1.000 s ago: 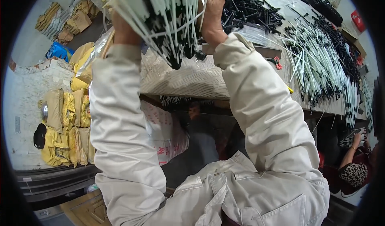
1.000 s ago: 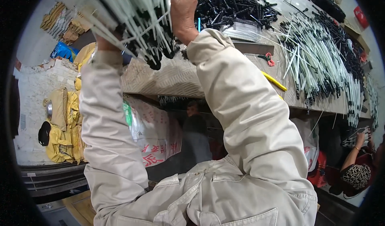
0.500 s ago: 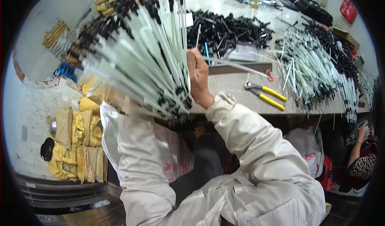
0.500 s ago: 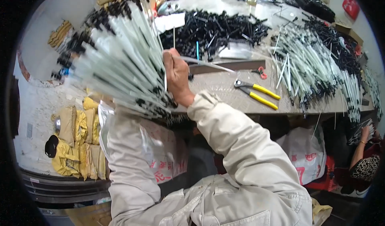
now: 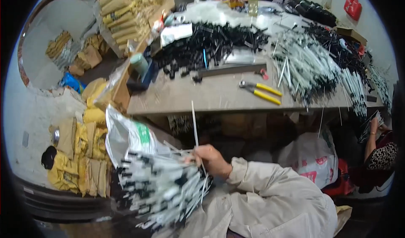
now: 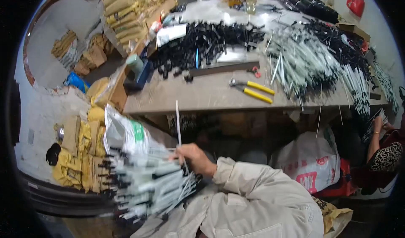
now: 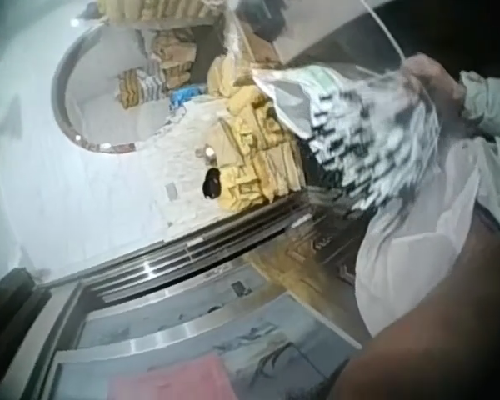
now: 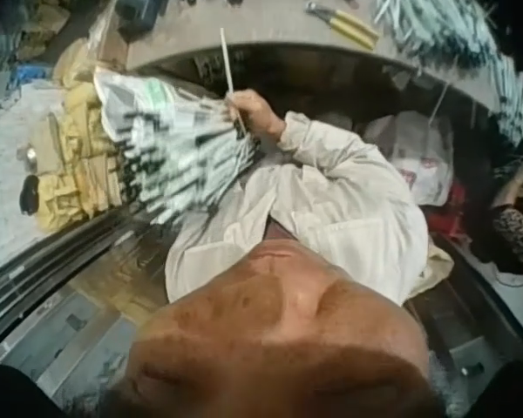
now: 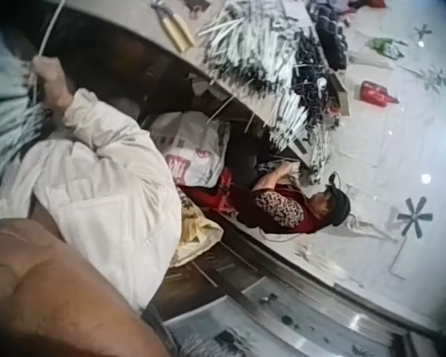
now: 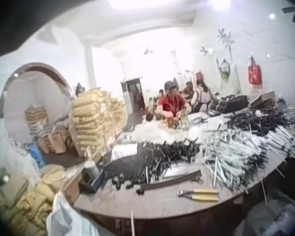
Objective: Assembling and trimming wire connectors by inserting pins and using pliers to organize them into bundles.
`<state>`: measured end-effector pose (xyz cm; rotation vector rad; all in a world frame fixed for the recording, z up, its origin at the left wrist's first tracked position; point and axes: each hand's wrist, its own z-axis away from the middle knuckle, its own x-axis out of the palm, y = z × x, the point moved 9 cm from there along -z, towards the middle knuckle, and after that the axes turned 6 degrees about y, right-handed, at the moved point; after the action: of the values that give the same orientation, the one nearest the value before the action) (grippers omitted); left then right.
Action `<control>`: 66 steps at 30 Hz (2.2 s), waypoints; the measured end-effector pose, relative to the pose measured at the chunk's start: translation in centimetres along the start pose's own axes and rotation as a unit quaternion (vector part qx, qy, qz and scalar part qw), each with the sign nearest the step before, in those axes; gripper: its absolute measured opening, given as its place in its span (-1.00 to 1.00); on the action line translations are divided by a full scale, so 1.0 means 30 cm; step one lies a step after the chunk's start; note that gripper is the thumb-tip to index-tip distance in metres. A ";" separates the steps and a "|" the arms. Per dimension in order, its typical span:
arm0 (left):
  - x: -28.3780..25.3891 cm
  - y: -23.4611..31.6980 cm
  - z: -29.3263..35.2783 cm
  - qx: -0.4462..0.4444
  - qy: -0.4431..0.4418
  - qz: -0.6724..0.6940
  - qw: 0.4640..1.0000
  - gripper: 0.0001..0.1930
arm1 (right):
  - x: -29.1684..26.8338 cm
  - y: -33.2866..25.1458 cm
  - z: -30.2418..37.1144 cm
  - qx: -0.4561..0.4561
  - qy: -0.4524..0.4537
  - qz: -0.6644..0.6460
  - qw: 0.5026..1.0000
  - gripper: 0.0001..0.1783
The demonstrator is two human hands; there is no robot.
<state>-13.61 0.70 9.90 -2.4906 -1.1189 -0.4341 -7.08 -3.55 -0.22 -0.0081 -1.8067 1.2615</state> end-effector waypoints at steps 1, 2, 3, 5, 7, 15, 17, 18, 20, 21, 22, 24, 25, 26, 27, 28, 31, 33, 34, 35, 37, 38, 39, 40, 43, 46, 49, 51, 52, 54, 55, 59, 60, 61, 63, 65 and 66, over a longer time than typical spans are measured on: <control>-0.036 -0.003 0.038 0.013 -0.007 -0.072 0.997 -0.70 | -0.056 0.052 0.006 0.048 0.038 -0.038 0.997 -0.65; -0.082 -0.014 0.088 0.034 -0.017 -0.144 0.989 -0.71 | -0.059 -0.007 0.017 -0.075 0.028 0.134 0.988 -0.79; -0.135 -0.025 0.145 0.058 -0.027 -0.214 0.975 -0.71 | -0.106 0.045 0.039 0.041 0.086 0.114 0.989 -0.88; -0.242 -0.044 0.259 0.118 -0.034 -0.348 0.929 -0.72 | -0.156 0.054 0.077 0.040 0.178 0.092 0.979 -0.59; -0.317 -0.062 0.363 0.176 -0.018 -0.472 0.863 -0.73 | -0.151 0.058 0.086 0.042 0.153 -0.010 0.987 -0.55; -0.405 0.017 0.653 0.508 0.321 -0.736 0.311 -0.71 | -0.112 0.191 0.102 0.175 0.071 0.048 0.981 -0.61; -0.271 0.025 0.501 0.692 0.379 -0.598 0.143 -0.66 | -0.118 0.156 0.110 0.145 0.056 0.137 0.978 -0.63; -0.282 0.035 0.541 0.734 0.369 -0.547 0.161 -0.68 | -0.075 0.129 0.090 0.067 0.013 0.212 0.975 -0.63; -0.291 0.000 0.606 0.694 0.529 -0.483 0.074 -0.65 | -0.002 0.092 0.088 -0.003 -0.057 0.311 0.949 -0.66; -0.258 0.020 0.522 0.660 0.484 -0.554 0.150 -0.64 | 0.016 0.076 0.083 -0.041 -0.080 0.340 0.936 -0.72; -0.249 -0.024 0.583 0.656 0.537 -0.530 -0.029 -0.63 | 0.037 0.060 0.079 -0.079 -0.102 0.368 0.921 -0.78; -0.186 0.011 0.453 0.673 0.430 -0.602 -0.011 -0.66 | 0.029 0.074 0.089 -0.048 -0.125 0.341 0.930 -0.78; -0.195 -0.013 0.469 0.666 0.535 -0.515 -0.074 -0.69 | 0.018 0.076 0.090 -0.056 -0.136 0.332 0.932 -0.77; -0.183 -0.026 0.464 0.631 0.546 -0.539 -0.115 -0.71 | 0.037 0.069 0.100 -0.059 -0.174 0.371 0.910 -0.75; -0.167 -0.036 0.451 0.593 0.556 -0.561 -0.156 -0.74 | 0.034 0.071 0.096 -0.057 -0.175 0.371 0.910 -0.75; -0.167 -0.040 0.464 0.587 0.582 -0.541 -0.155 -0.78 | 0.047 0.072 0.100 -0.073 -0.203 0.369 0.904 -0.74; -0.083 -0.014 0.309 0.233 0.556 -0.638 -0.480 -0.78 | 0.072 0.064 0.092 -0.074 -0.234 0.356 0.902 -0.74; -0.088 0.053 0.399 0.468 0.570 -0.645 -0.199 -0.71 | 0.077 0.084 0.098 -0.070 -0.269 0.418 0.865 -0.76; -0.157 0.093 0.464 0.572 0.564 -0.596 0.015 -0.65 | 0.076 0.081 0.098 -0.070 -0.259 0.418 0.868 -0.76; -0.177 0.109 0.464 0.594 0.572 -0.559 0.085 -0.64 | 0.089 0.050 0.097 -0.137 -0.249 0.450 0.847 -0.78; -0.208 0.138 0.468 0.587 0.617 -0.486 0.196 -0.66 | 0.105 -0.032 0.092 -0.233 -0.215 0.520 0.793 -0.82; -0.208 0.122 0.452 0.562 0.632 -0.490 0.212 -0.66 | 0.116 -0.046 0.098 -0.233 -0.212 0.518 0.795 -0.82; -0.215 0.142 0.456 0.528 0.646 -0.497 0.238 -0.66 | 0.107 -0.062 0.107 -0.274 -0.203 0.558 0.756 -0.82; -0.278 0.117 0.559 0.594 0.533 -0.553 0.239 -0.67 | 0.124 -0.082 0.114 -0.319 -0.202 0.589 0.714 -0.82; -0.266 0.144 0.534 0.506 0.661 -0.503 0.233 -0.70 | 0.053 -0.137 0.097 -0.389 -0.113 0.623 0.669 -0.87; -0.278 0.171 0.470 0.486 0.656 -0.498 0.292 -0.69 | 0.026 -0.084 -0.012 -0.303 -0.123 0.545 0.772 -0.79; -0.309 0.186 0.475 0.469 0.682 -0.463 0.315 -0.65 | -0.028 0.066 -0.072 -0.168 -0.190 0.460 0.851 -0.74; -0.305 0.192 0.482 0.462 0.681 -0.473 0.314 -0.65 | -0.003 0.099 -0.099 -0.148 -0.209 0.428 0.867 -0.76; -0.302 0.198 0.479 0.454 0.678 -0.485 0.315 -0.65 | -0.009 0.093 -0.091 -0.148 -0.211 0.427 0.867 -0.76; -0.298 0.194 0.477 0.457 0.702 -0.466 0.284 -0.68 | -0.009 -0.024 -0.061 -0.279 -0.118 0.580 0.756 -0.76; -0.286 0.180 0.482 0.454 0.714 -0.464 0.263 -0.68 | -0.011 -0.106 -0.039 -0.300 -0.046 0.598 0.742 -0.75; -0.259 0.204 0.495 0.462 0.689 -0.506 0.236 -0.70 | -0.267 -0.054 0.159 -0.055 0.058 0.520 0.850 -0.73; -0.274 0.212 0.503 0.468 0.686 -0.500 0.247 -0.69 | -0.300 0.011 0.170 0.016 0.102 0.390 0.915 -0.67; -0.286 0.220 0.514 0.473 0.682 -0.494 0.259 -0.69 | -0.312 0.079 0.176 0.089 0.144 0.250 0.953 -0.61; -0.284 0.222 0.520 0.463 0.681 -0.499 0.271 -0.68 | -0.279 0.080 0.120 0.113 0.169 0.175 0.963 -0.60; -0.277 0.236 0.517 0.460 0.674 -0.506 0.279 -0.67 | -0.270 0.064 0.058 0.058 0.170 0.051 0.982 -0.64; -0.273 0.236 0.524 0.468 0.671 -0.504 0.277 -0.67 | -0.260 0.058 0.051 0.064 0.165 0.052 0.983 -0.64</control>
<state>-11.48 -1.78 -8.89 0.3328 -1.1397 -1.2364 -4.28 -7.49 -6.75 -0.2295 -1.4540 1.3594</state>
